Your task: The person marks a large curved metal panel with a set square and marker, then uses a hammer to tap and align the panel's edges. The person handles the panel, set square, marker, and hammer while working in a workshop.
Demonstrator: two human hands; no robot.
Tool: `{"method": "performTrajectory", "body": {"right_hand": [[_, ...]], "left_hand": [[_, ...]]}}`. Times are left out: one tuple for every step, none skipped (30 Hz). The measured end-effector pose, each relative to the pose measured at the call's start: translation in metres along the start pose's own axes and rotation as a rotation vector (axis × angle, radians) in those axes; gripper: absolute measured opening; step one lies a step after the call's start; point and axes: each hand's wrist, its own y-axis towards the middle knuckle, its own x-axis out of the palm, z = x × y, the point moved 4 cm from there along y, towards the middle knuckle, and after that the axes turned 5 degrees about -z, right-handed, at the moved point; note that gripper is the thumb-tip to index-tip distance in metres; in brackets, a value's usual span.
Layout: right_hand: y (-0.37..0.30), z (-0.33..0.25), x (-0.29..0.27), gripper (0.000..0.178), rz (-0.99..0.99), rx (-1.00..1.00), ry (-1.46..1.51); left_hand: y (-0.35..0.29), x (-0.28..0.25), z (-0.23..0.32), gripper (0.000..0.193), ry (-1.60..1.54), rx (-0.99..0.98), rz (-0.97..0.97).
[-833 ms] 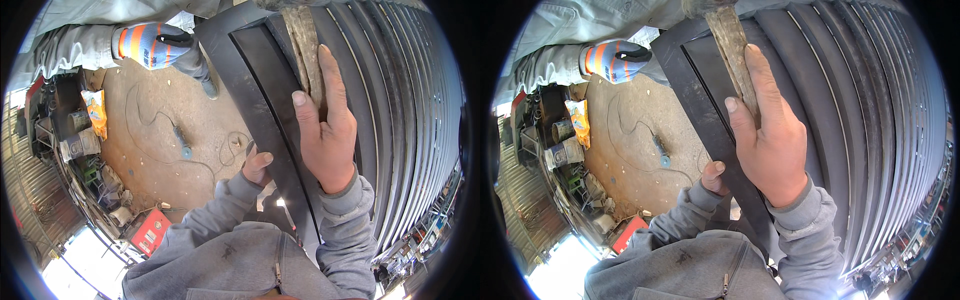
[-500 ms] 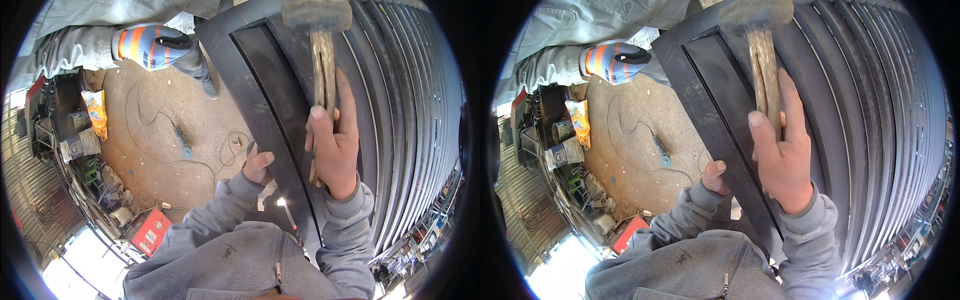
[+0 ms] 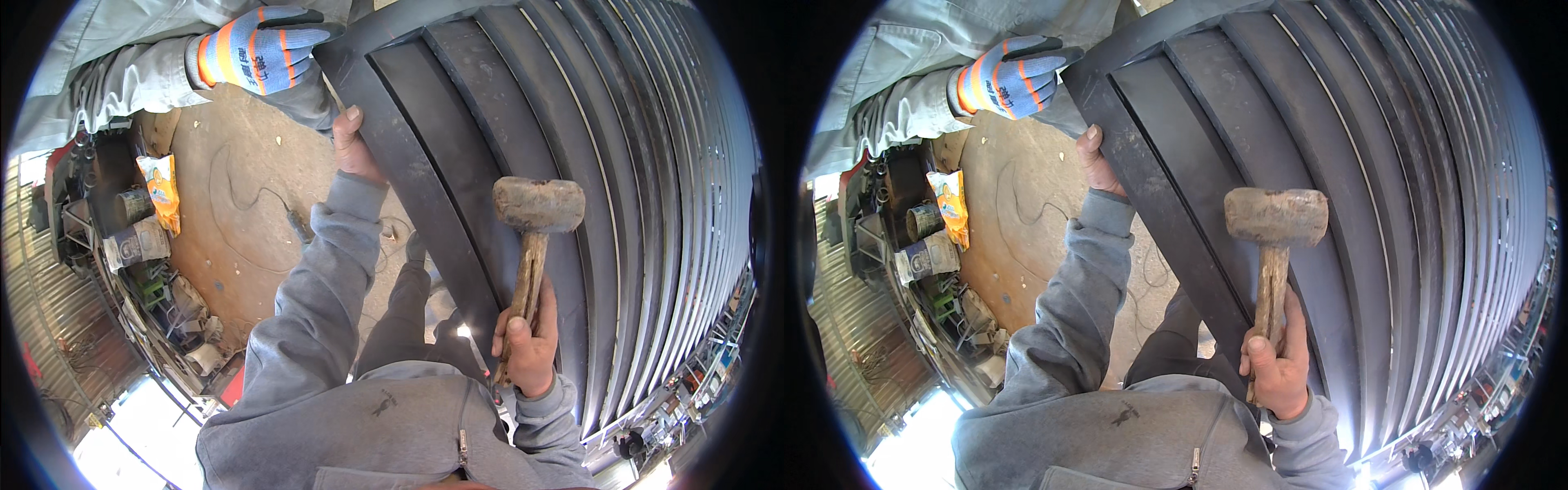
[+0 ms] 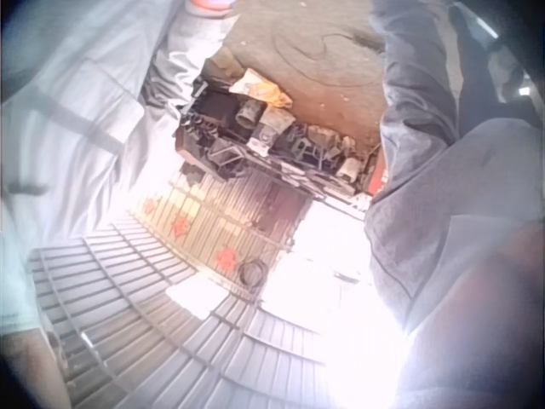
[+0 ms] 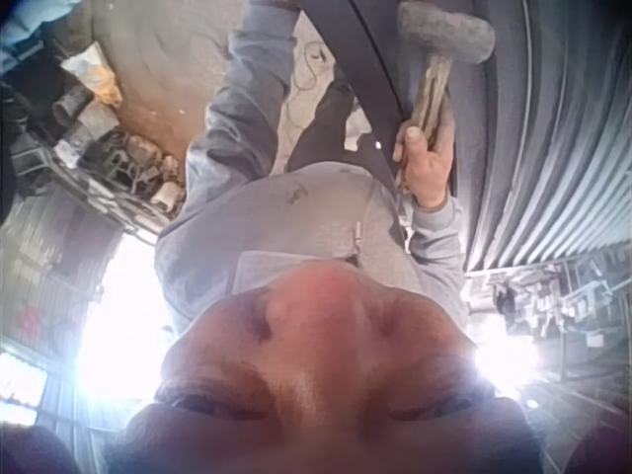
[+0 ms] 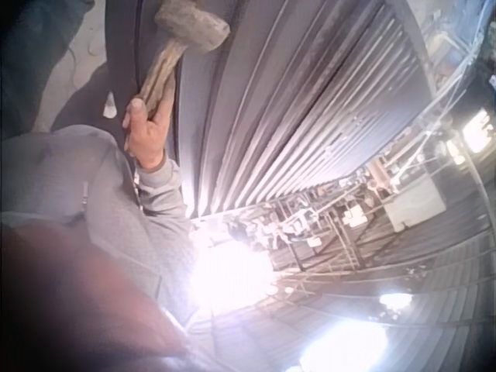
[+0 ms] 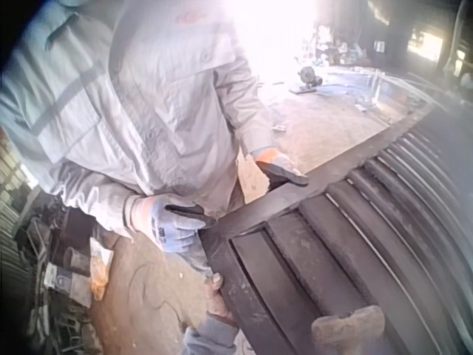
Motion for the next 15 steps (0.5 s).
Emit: {"method": "performTrajectory", "body": {"right_hand": [[-0.002, 0.004, 0.000, 0.086, 0.000, 0.001, -0.004], [-0.004, 0.008, 0.000, 0.086, 0.003, -0.004, -0.008], [-0.005, 0.011, -0.001, 0.085, 0.031, -0.009, -0.008], [-0.006, 0.013, -0.003, 0.084, 0.035, -0.020, -0.037], [-0.008, 0.014, -0.004, 0.084, 0.045, -0.020, -0.072], [-0.012, 0.015, -0.006, 0.083, 0.057, -0.019, -0.109], [-0.015, 0.015, -0.009, 0.083, 0.078, -0.018, -0.133], [-0.020, 0.015, -0.012, 0.082, 0.096, -0.021, -0.157], [-0.026, 0.014, -0.016, 0.081, 0.118, -0.028, -0.177], [-0.032, 0.014, -0.019, 0.081, 0.140, -0.013, -0.204], [-0.039, 0.014, -0.022, 0.080, 0.161, -0.002, -0.227], [-0.047, 0.014, -0.025, 0.079, 0.180, 0.008, -0.252], [-0.055, 0.015, -0.028, 0.078, 0.200, 0.016, -0.277], [-0.064, 0.017, -0.032, 0.077, 0.222, 0.022, -0.301], [-0.073, 0.020, -0.036, 0.076, 0.246, 0.031, -0.325]], "left_hand": [[-0.001, 0.002, -0.001, 0.069, 0.002, 0.009, -0.010], [0.000, 0.003, -0.001, 0.070, 0.021, 0.012, 0.000], [-0.001, 0.002, -0.001, 0.070, 0.039, 0.013, 0.012], [0.001, 0.001, -0.001, 0.071, 0.056, 0.012, 0.022], [0.002, 0.001, -0.001, 0.069, 0.033, -0.006, 0.016], [0.003, 0.000, 0.000, 0.067, 0.007, -0.025, 0.010], [0.004, -0.002, -0.001, 0.065, -0.028, -0.061, 0.069], [0.003, 0.002, 0.000, 0.065, 0.004, -0.042, 0.017], [0.000, 0.004, -0.002, 0.066, 0.029, -0.043, 0.035], [-0.004, 0.008, -0.003, 0.067, 0.023, -0.053, 0.042], [-0.013, 0.010, -0.006, 0.066, 0.094, -0.060, 0.130], [-0.025, 0.013, -0.011, 0.065, 0.132, -0.074, 0.206], [-0.035, 0.020, -0.019, 0.064, 0.148, -0.059, 0.204], [-0.048, 0.022, -0.029, 0.067, 0.129, -0.098, 0.283], [-0.061, 0.025, -0.040, 0.070, 0.087, -0.109, 0.285]]}}
